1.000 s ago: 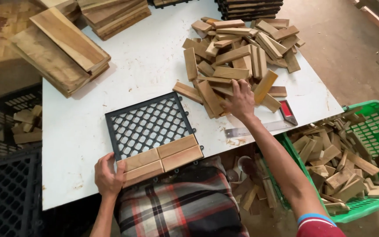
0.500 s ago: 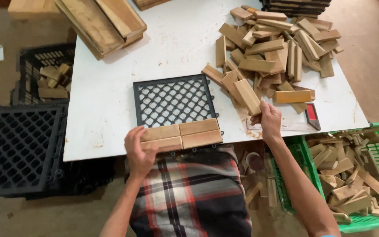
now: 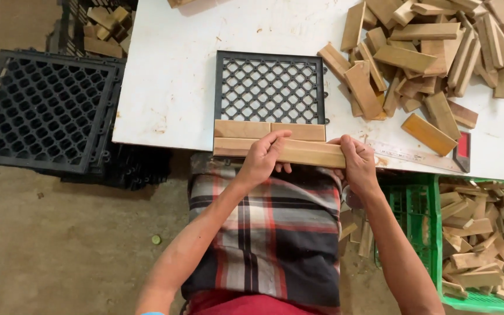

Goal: Assembling interlocking wooden floor tiles by manually placing wood slats into a plastic grid base.

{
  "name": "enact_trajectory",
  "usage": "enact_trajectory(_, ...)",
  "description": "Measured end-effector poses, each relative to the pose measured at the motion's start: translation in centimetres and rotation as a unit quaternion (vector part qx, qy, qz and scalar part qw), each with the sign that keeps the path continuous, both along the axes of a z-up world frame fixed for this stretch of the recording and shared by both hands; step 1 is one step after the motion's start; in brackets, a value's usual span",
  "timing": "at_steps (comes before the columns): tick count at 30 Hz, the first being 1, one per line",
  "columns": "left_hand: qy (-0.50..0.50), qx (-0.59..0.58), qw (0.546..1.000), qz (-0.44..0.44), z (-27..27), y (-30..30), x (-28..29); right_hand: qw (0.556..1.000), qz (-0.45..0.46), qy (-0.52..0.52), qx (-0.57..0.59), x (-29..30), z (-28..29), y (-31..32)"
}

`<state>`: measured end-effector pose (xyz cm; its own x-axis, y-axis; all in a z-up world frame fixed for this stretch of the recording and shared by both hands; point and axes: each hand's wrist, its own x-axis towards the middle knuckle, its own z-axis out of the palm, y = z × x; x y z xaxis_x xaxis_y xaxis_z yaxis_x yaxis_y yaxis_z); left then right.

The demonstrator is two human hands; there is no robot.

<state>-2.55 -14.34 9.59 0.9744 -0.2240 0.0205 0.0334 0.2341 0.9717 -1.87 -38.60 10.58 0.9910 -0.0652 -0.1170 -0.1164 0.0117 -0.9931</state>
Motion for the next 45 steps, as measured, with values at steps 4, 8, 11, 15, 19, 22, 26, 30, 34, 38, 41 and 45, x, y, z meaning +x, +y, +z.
enact_trajectory(4, 0.015, -0.009, 1.0, 0.016, 0.0, 1.2, 0.6, 0.998, -0.03, 0.046, 0.01, 0.6, -0.4, 0.9)
enact_trajectory(8, 0.046, -0.002, 0.998, 0.04, -1.5, 1.5, 2.0, 0.999, 0.033, 0.023, -0.003, 1.0, -1.0, 1.4)
enact_trajectory(11, 0.071, 0.029, 0.996, 0.04, -1.9, 1.3, 2.8, 0.998, 0.055, 0.006, -0.025, 1.1, -0.5, 2.0)
enact_trajectory(15, 0.103, 0.089, 0.99, 0.042, -5.9, 0.3, 5.0, 0.995, 0.062, -0.03, -0.074, 2.8, -1.4, 1.9)
enact_trajectory(19, 0.098, 0.173, 0.979, 0.046, -2.5, 0.1, 4.7, 0.985, 0.062, -0.089, -0.135, 5.9, -6.5, -0.2)
enact_trajectory(22, 0.014, 0.285, 0.957, 0.058, -3.4, 0.3, 6.0, 0.971, 0.041, -0.129, -0.195, 8.4, -9.2, -1.0)
enact_trajectory(26, -0.171, 0.421, 0.885, 0.099, -7.7, -0.4, 9.8, 0.938, -0.003, -0.139, -0.318, 9.8, -9.0, -0.6)
enact_trajectory(30, -0.23, 0.549, 0.795, 0.119, -11.0, 0.1, 10.4, 0.857, -0.006, -0.134, -0.497, 12.4, -16.5, -2.9)
enact_trajectory(34, -0.244, 0.514, 0.815, 0.112, -13.2, 1.1, 10.7, 0.882, -0.026, -0.109, -0.458, 10.3, -15.5, -1.4)
enact_trajectory(38, -0.244, 0.394, 0.875, 0.14, -12.6, 1.4, 10.2, 0.83, -0.079, -0.226, -0.503, 8.9, -15.5, -0.9)
enact_trajectory(41, -0.244, 0.335, 0.897, 0.155, -10.2, 1.0, 10.3, 0.785, -0.07, -0.219, -0.575, 9.6, -14.5, -1.0)
enact_trajectory(45, -0.186, 0.329, 0.911, 0.167, -9.7, 1.4, 8.9, 0.818, -0.02, -0.174, -0.548, 8.2, -13.7, 0.1)
